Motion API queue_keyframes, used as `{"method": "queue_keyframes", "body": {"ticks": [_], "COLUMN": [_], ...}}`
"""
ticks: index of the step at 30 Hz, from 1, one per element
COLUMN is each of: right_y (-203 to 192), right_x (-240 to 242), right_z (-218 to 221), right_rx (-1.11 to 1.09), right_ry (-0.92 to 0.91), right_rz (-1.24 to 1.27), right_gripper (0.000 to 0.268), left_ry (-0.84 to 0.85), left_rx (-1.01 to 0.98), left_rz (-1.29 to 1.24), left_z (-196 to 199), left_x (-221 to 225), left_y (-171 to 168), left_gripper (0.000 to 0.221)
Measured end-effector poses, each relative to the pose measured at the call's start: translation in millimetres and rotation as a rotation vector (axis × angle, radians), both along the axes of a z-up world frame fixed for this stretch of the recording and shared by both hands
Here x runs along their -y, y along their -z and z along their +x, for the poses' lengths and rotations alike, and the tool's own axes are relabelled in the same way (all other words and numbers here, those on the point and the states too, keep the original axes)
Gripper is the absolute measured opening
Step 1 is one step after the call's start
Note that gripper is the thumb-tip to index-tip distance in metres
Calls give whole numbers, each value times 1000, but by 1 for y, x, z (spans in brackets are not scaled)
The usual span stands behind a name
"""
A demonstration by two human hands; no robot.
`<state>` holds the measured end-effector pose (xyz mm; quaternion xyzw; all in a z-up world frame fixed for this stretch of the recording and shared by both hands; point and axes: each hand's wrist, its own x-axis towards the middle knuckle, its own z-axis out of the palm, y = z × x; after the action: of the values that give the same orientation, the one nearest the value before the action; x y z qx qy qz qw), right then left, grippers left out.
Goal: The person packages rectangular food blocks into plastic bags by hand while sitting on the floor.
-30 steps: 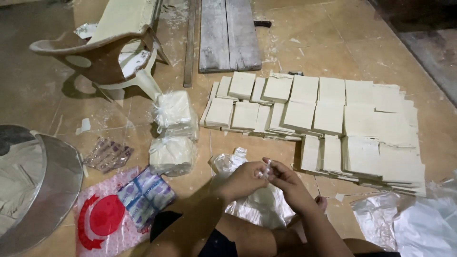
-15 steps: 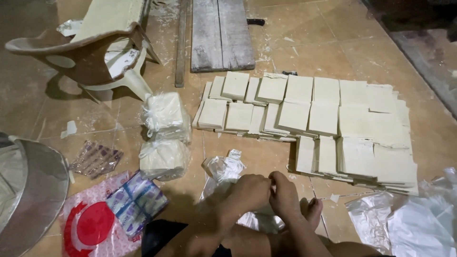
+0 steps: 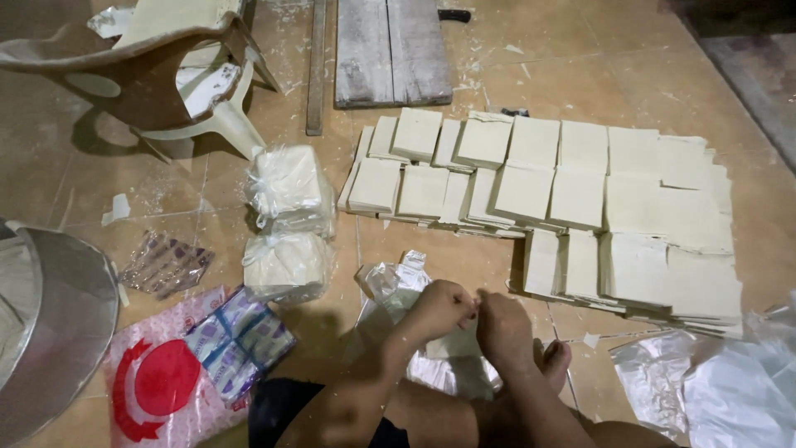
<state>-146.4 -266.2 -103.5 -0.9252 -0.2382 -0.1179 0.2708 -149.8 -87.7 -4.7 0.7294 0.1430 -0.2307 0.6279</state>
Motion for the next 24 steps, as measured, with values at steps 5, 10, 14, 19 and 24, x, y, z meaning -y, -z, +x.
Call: {"method": "queue_keyframes", "body": {"ticks": [5, 10, 14, 19, 24], "right_y": [-37, 20, 43, 88, 112], "right_x": [19, -4, -27, -19, -9], "right_z": [37, 22, 5, 29, 36], "right_rx": [-459, -498, -305, -248, -279], "right_ry": [517, 329, 154, 175, 203], "right_rz": [-249, -43, -42, -110, -167], "right_gripper": [27, 34, 40, 34, 34], "left_ry": [469, 600, 605, 530, 554], "left_rx": [275, 312, 407, 503, 501], "left_rz": [544, 764, 858, 835, 808], "left_z": [-7, -12, -3, 19, 30], "left_x": [-30, -19, -7, -17, -13], "left_y": [14, 35, 85, 129, 133], "left_gripper": [41, 107, 105, 97, 97]}}
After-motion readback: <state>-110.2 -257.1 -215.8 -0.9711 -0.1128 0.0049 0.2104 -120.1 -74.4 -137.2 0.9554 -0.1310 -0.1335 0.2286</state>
